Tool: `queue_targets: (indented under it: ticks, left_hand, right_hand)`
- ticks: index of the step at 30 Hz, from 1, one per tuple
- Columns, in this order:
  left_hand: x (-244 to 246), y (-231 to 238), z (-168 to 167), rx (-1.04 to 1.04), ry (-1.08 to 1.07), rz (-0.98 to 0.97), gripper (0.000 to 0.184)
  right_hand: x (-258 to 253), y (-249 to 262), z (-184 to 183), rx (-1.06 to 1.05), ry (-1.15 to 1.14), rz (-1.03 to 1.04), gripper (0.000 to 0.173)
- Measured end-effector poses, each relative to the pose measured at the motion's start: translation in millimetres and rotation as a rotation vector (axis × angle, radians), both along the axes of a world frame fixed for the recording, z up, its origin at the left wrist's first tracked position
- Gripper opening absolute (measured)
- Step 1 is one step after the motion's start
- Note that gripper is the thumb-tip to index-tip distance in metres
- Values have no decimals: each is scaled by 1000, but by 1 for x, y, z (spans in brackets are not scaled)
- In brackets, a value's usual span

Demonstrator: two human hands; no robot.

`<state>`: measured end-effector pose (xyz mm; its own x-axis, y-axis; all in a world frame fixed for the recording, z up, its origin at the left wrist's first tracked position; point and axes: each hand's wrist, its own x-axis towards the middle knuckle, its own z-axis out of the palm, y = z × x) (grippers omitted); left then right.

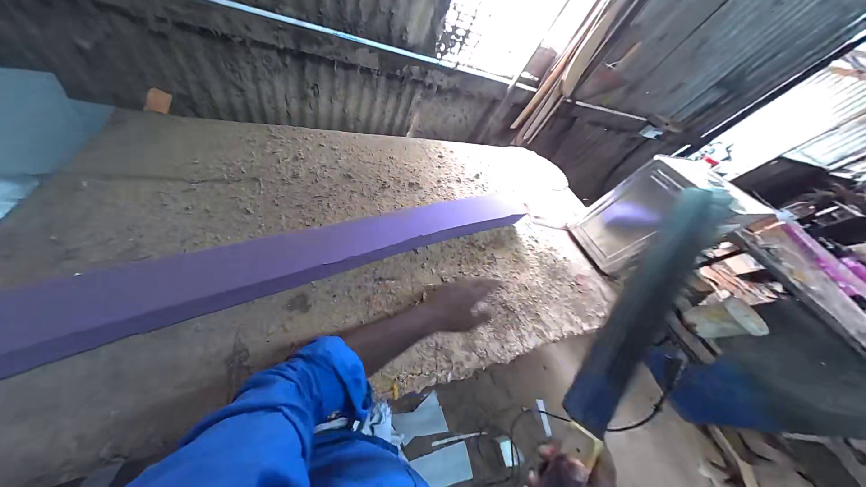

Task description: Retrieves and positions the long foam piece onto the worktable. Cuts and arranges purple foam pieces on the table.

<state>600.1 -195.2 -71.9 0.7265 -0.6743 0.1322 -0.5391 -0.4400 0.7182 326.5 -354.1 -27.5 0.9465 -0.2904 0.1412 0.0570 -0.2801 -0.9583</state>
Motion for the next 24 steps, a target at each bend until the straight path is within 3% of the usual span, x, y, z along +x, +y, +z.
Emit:
queue_targets:
  ticks: [1, 3, 6, 9, 11, 15, 19, 24]
  left_hand:
    - [8, 24, -8, -26, -64, 99, 44]
    - [22, 82, -14, -93, -143, 344, 32]
    - [39, 165, 3, -149, -204, 769, 35]
    - [69, 221, 31, -98, -377, 895, 48]
    - [87, 240, 51, 45, -453, 802, 60]
    - [112, 239, 79, 410, -544, 402, 72]
    - [143, 219, 70, 615, -626, 86, 82]
    - [174, 187, 55, 883, -560, -130, 90]
  right_hand:
    - [9, 1, 3, -126, 38, 35, 70]
    - [28, 5, -2, -389, 92, 96, 74]
    - [65, 22, -16, -690, 150, 204, 61]
    - [114, 51, -27, -833, 288, 312, 56]
    - [146, 72, -22, -898, 447, 388, 56]
    - [191, 102, -16, -998, 560, 452, 57]
    - [211, 120, -15, -1027, 616, 451, 59]
    - [218, 128, -16, -1063, 644, 442, 61]
